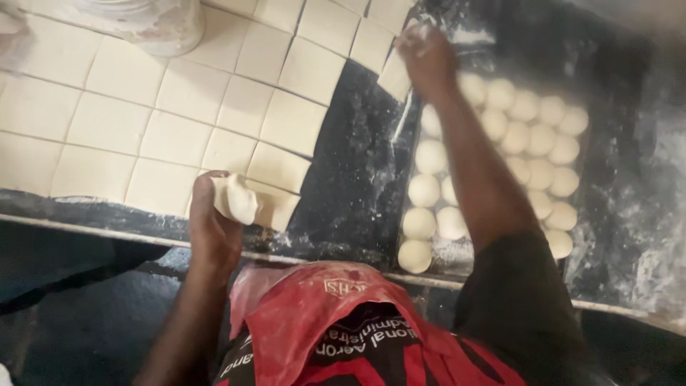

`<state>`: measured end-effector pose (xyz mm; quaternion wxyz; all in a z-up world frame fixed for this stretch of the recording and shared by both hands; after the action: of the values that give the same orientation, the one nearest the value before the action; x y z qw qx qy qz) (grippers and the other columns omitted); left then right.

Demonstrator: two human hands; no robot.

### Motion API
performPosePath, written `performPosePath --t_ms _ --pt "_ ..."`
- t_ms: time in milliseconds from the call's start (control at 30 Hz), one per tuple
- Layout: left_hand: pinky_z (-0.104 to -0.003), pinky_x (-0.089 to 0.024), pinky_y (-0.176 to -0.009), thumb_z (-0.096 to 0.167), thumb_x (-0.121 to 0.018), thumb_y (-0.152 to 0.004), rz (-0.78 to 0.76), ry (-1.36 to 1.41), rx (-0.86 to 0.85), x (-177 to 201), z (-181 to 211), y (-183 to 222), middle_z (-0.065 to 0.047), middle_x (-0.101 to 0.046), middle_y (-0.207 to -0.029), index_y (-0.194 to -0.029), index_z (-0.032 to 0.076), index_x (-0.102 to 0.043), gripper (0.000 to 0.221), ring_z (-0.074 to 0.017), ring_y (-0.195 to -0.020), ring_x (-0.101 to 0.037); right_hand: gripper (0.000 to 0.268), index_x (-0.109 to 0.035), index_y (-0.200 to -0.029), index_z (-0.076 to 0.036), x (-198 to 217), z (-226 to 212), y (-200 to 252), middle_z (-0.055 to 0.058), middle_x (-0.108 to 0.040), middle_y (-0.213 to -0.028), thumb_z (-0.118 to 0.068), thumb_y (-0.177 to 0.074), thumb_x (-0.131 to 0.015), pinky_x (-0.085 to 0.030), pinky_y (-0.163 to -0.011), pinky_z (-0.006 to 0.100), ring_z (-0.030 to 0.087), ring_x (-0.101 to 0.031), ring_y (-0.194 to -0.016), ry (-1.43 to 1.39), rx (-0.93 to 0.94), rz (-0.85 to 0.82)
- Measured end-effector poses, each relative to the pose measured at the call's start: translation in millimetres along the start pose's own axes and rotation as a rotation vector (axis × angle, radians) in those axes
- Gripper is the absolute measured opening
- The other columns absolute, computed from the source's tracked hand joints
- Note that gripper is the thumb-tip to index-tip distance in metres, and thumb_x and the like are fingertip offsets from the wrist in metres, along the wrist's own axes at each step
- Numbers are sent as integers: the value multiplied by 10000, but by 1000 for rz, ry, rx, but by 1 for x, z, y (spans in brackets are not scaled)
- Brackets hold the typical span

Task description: The person shapes dough pieces by hand, folding smaller dough squares into rounds and rolling them between their palms before placing them on a tray.

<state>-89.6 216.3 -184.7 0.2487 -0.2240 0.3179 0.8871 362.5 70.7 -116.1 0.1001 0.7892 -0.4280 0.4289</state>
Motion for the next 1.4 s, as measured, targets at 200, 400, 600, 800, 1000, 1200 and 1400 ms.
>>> performPosePath --t_ms 200,400,600,800,1000,1200,1400 --pt "-361 -579 -764 399 -685 -948 -313 38 18 -36 15 9 -102 -597 -1097 -1384 50 -475 597 -214 -998 -607 560 -579 -1238 76 -35 105 -122 298 -642 -1183 -320 -955 -855 -484 -942 536 463 -617 -1137 301 33 102" --pt "-350 -583 -680 424 -664 -979 -386 33 48 -31 5 -6 -144 -602 -1049 -1330 -2 -510 573 -229 -911 -624 548 -595 -1156 -8 -55 122 -160 230 -641 -1153 -319 -840 -917 -505 -912 484 389 -640 -1081 346 56 0" --pt "-377 -569 -662 444 -569 -1030 -334 40 79 -38 10 -8 -156 -600 -1058 -1341 1 -499 546 -262 -851 -627 460 -578 -1155 -35 -14 36 -130 136 -674 -1119 -180 -833 -873 -556 -897 403 280 -693 -1053 105 58 81" --pt "-407 -549 -931 337 -601 -987 -380 338 109 -61 32 -3 -134 -615 -1249 -1510 67 -416 617 -254 -1143 -614 438 -601 -1206 -66 -20 -78 43 71 -666 -1196 -135 -855 -854 -577 -885 349 192 -681 -1102 -175 -17 -125" --pt "-440 -542 -1028 234 -652 -1048 -566 321 -75 -132 -13 -31 -172 -583 -1335 -1516 90 -370 565 -295 -1198 -623 360 -636 -1181 -13 -71 -135 208 218 -593 -1264 -141 -907 -831 -549 -890 435 393 -655 -1106 -112 389 -271" --pt "-333 -556 -957 170 -621 -1101 -474 -364 -630 -163 -80 -41 -125 -609 -1237 -1393 84 -487 332 -199 -1125 -623 550 -570 -1280 92 -74 -116 237 294 -524 -1313 -50 -789 -771 -514 -965 467 469 -607 -1136 184 391 -200" --pt "-319 -571 -884 156 -620 -1081 -494 -373 -588 -155 -102 -50 -94 -663 -1110 -1308 78 -499 269 -162 -1024 -655 333 -710 -1083 -16 -61 -110 246 198 -734 -1016 -175 -798 -778 -561 -850 374 295 -732 -935 31 45 -690"
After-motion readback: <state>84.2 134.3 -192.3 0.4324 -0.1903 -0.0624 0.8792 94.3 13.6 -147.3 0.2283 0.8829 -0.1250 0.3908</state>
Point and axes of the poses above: each hand's wrist, its own y-axis away from the middle knuckle, its own x-axis out of the back of the hand, z = x × y, the point moved 6 cm from there along -y, towards the middle knuckle
